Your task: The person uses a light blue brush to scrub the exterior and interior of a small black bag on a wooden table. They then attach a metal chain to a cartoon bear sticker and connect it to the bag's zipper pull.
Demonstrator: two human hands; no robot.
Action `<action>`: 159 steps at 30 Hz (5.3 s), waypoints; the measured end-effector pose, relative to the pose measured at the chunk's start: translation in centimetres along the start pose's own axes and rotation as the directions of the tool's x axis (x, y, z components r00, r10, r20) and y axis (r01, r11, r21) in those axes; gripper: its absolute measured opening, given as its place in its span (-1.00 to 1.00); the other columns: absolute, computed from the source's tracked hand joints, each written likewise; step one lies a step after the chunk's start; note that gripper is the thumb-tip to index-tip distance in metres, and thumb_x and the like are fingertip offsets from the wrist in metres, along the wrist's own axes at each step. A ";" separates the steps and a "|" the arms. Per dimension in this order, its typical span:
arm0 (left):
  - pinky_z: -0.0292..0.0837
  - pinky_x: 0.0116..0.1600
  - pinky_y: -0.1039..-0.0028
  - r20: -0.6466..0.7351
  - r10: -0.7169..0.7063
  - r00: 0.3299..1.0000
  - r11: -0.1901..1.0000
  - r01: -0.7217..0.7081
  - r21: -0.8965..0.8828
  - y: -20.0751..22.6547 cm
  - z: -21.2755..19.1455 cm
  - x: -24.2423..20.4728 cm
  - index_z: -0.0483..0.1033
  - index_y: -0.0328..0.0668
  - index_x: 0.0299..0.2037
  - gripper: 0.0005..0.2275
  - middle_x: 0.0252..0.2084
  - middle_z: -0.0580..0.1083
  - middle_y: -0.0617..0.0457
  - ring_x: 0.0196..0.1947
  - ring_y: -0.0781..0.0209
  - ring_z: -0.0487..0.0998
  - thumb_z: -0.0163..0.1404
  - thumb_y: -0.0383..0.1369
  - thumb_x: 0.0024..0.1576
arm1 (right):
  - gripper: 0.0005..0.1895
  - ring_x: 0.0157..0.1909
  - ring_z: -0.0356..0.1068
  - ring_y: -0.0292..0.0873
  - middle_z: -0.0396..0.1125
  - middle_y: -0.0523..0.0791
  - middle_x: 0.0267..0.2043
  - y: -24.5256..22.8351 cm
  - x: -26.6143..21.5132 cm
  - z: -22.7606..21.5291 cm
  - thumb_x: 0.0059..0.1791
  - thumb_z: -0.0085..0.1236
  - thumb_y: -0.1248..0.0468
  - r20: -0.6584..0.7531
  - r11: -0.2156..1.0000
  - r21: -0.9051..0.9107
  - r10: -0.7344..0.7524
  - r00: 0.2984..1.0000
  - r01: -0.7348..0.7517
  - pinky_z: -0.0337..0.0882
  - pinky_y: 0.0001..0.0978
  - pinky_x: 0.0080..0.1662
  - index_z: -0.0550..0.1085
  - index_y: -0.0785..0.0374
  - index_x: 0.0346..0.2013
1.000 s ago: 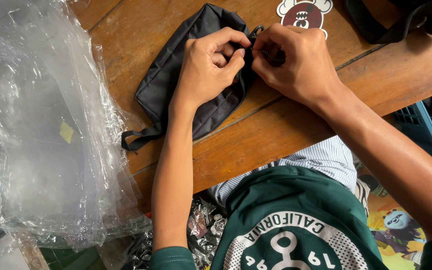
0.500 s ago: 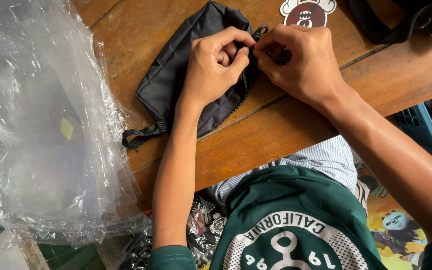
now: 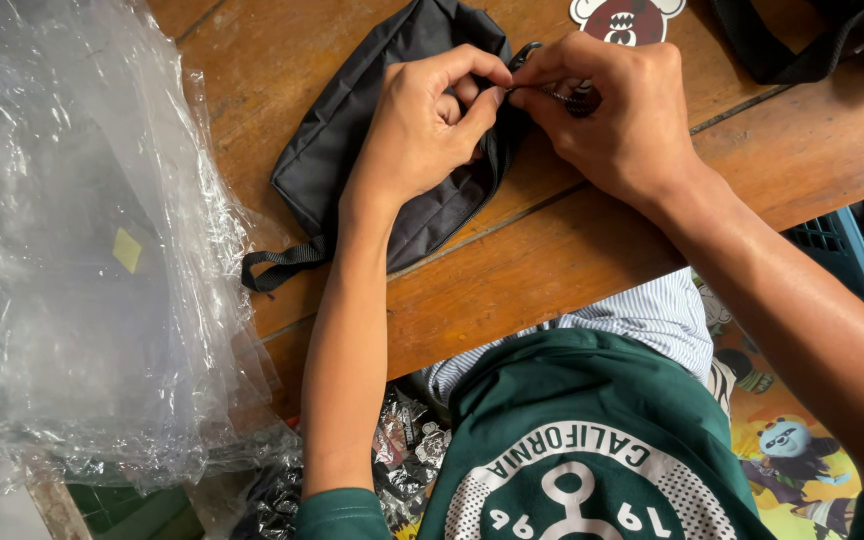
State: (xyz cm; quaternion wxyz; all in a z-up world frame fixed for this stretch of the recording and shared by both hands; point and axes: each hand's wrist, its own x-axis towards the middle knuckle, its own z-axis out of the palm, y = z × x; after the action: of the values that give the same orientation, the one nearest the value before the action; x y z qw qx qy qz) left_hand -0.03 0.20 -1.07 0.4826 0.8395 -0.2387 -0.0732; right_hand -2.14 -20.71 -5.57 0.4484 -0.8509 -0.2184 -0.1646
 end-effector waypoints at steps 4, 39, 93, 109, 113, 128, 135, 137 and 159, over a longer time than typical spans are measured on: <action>-0.06 -0.58 0.64 0.005 0.024 1.000 0.999 -0.024 0.025 0.0 -0.2 0.0 0.53 -0.21 -0.18 -0.92 -0.51 0.36 0.19 -0.73 0.57 0.13 -0.03 -0.53 0.26 | -0.78 -0.15 0.57 -0.24 0.58 -0.10 -0.09 0.1 0.0 0.2 0.09 0.43 0.48 0.000 0.999 0.005 -0.043 0.999 0.043 0.45 -0.46 -0.06 0.64 0.29 0.02; 0.42 -0.57 0.75 -0.010 -0.059 0.998 0.988 0.057 -0.142 -0.8 -0.1 -0.4 0.57 -0.16 -0.15 -0.94 -0.46 0.44 0.14 -0.68 0.40 0.56 0.03 -0.48 0.28 | -0.87 -0.23 0.41 -0.09 0.54 -0.16 -0.16 0.6 -0.6 0.4 0.17 0.44 0.43 0.023 0.909 -0.333 -0.257 0.966 0.250 0.35 -0.29 -0.24 0.73 0.12 -0.05; 0.35 -0.59 0.35 -0.101 0.536 0.838 0.647 -0.332 0.686 0.0 2.2 -1.5 0.48 -0.08 -0.19 -0.89 -0.12 0.35 0.04 -0.26 0.11 0.54 0.04 -0.56 0.22 | -0.77 -0.33 0.58 -0.21 0.51 -0.08 -0.29 -4.3 5.5 -3.2 0.17 0.05 0.20 0.452 0.599 0.296 0.598 0.662 -0.744 0.64 -0.53 -0.28 0.41 0.26 -0.31; 0.66 -0.13 0.37 -0.165 0.753 0.637 0.569 -0.506 0.648 -1.8 2.0 -0.6 0.63 -0.31 -0.28 -0.95 -0.14 0.56 -0.05 -0.08 0.04 0.64 0.17 -0.59 0.22 | -0.79 -0.27 0.59 0.01 0.52 0.08 -0.26 -2.5 6.3 -3.4 0.07 0.13 0.21 0.576 0.413 0.326 0.627 0.525 -0.851 0.65 -0.32 -0.14 0.50 0.34 -0.22; 0.58 -0.18 0.44 -0.184 0.747 0.639 0.565 -0.464 0.682 -2.1 2.5 -0.6 0.56 -0.16 -0.23 -0.95 -0.10 0.50 0.08 -0.12 0.16 0.57 0.18 -0.48 0.22 | -0.80 -0.30 0.61 -0.02 0.49 0.02 -0.26 -1.8 5.8 -3.2 0.10 0.11 0.24 0.568 0.390 0.400 0.605 0.558 -0.830 0.66 -0.26 -0.24 0.46 0.36 -0.24; 0.53 -0.24 0.46 -0.190 0.610 0.770 0.715 -0.431 0.550 -1.2 2.7 -1.5 0.27 -0.05 -0.42 -0.76 -0.03 0.43 0.23 0.02 0.22 0.50 -0.05 -0.58 0.27 | -0.72 -0.14 0.60 0.07 0.50 0.11 -0.16 -1.5 6.1 -4.3 0.14 0.11 0.22 0.531 0.658 0.240 0.527 0.664 -0.713 0.62 0.08 -0.08 0.48 0.46 -0.22; 0.65 -0.17 0.33 -0.300 0.301 0.905 0.940 -0.335 -0.068 -1.2 2.3 -1.4 0.44 -0.01 -0.18 -0.93 -0.29 0.60 0.11 -0.13 0.09 0.65 0.08 -0.40 0.24 | -0.82 -0.21 0.59 -0.07 0.48 0.05 -0.26 1.5 4.3 -3.2 0.16 0.15 0.28 0.492 0.660 0.388 0.441 0.751 -0.643 0.66 -0.15 -0.18 0.46 0.39 -0.19; 0.66 -0.15 0.41 -0.350 0.189 0.918 0.921 -0.289 -0.261 -2.6 2.7 -0.8 0.49 0.01 -0.13 -0.89 -0.28 0.62 0.12 -0.13 0.23 0.65 0.05 -0.47 0.22 | -0.83 -0.25 0.57 -0.05 0.45 0.07 -0.30 4.7 3.2 -2.6 0.17 0.14 0.31 0.466 0.694 0.406 0.402 0.788 -0.594 0.65 -0.15 -0.20 0.46 0.42 -0.17; 0.71 -0.19 0.53 -0.270 -0.138 0.953 0.784 -0.061 -0.617 -6.2 4.6 1.8 0.69 -0.05 -0.16 -0.85 -0.32 0.61 0.10 -0.25 0.37 0.59 0.00 -0.41 0.27 | -0.77 -0.28 0.32 -0.23 0.43 0.09 -0.25 -1.5 3.1 -0.5 0.14 0.10 0.63 0.107 0.969 0.219 -0.140 0.984 0.113 0.35 -0.39 -0.30 0.60 0.44 0.05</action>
State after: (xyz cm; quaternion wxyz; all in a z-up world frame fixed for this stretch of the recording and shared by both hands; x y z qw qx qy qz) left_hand 1.97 -1.65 -8.48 0.7597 0.6406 -0.1081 -0.0288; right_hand -0.33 -19.66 -2.75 0.5112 -0.7909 -0.3156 -0.1164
